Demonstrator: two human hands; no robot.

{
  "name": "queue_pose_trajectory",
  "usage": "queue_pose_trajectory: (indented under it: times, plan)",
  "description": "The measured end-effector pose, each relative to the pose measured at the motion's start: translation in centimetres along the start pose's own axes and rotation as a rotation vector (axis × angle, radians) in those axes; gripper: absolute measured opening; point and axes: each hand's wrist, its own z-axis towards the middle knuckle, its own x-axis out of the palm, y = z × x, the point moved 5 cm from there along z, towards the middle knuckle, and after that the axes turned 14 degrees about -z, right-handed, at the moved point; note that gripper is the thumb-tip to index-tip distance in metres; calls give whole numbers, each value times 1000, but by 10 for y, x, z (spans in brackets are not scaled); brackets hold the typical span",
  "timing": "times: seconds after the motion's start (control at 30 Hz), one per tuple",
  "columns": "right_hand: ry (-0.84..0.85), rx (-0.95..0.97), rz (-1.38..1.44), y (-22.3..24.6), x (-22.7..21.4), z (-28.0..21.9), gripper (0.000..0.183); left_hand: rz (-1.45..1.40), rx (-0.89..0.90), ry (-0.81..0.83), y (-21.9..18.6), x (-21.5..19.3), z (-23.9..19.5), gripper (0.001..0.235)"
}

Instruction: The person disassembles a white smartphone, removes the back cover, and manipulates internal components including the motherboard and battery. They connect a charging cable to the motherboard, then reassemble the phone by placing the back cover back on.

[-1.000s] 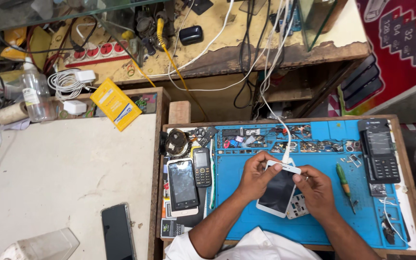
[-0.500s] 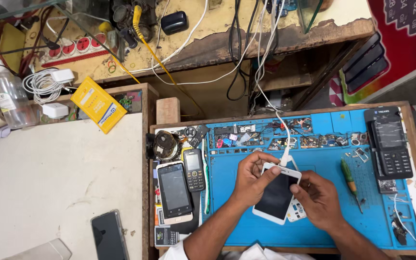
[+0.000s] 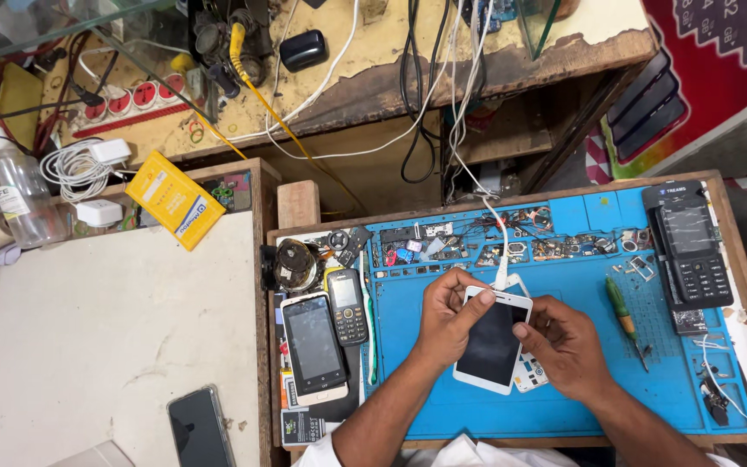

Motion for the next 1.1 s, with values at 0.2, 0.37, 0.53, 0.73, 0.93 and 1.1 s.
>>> queue_pose_trajectory:
  times: [0.2, 0.37, 0.53, 0.73, 0.93, 1.1]
  plan:
    - [5, 44, 18, -6, 0, 2, 23, -10, -1, -3, -5, 5, 1, 16]
    - [13, 52, -44, -11, -1, -1, 20, -21, -26, -12, -4, 6, -1, 16]
    - [29, 57, -91, -5, 1, -2, 19, -3, -20, 6, -9, 6, -1, 16]
    - [5, 16, -104, -8, -1, -4, 18, 12, -16, 0, -6, 4, -3, 18]
    - [-18, 15, -145, -16, -2, -8, 15, -2, -16, 3, -4, 1, -8, 16]
    - [-52, 0, -141, -19, -1, -12, 23, -48, 13, 39, -3, -2, -12, 16]
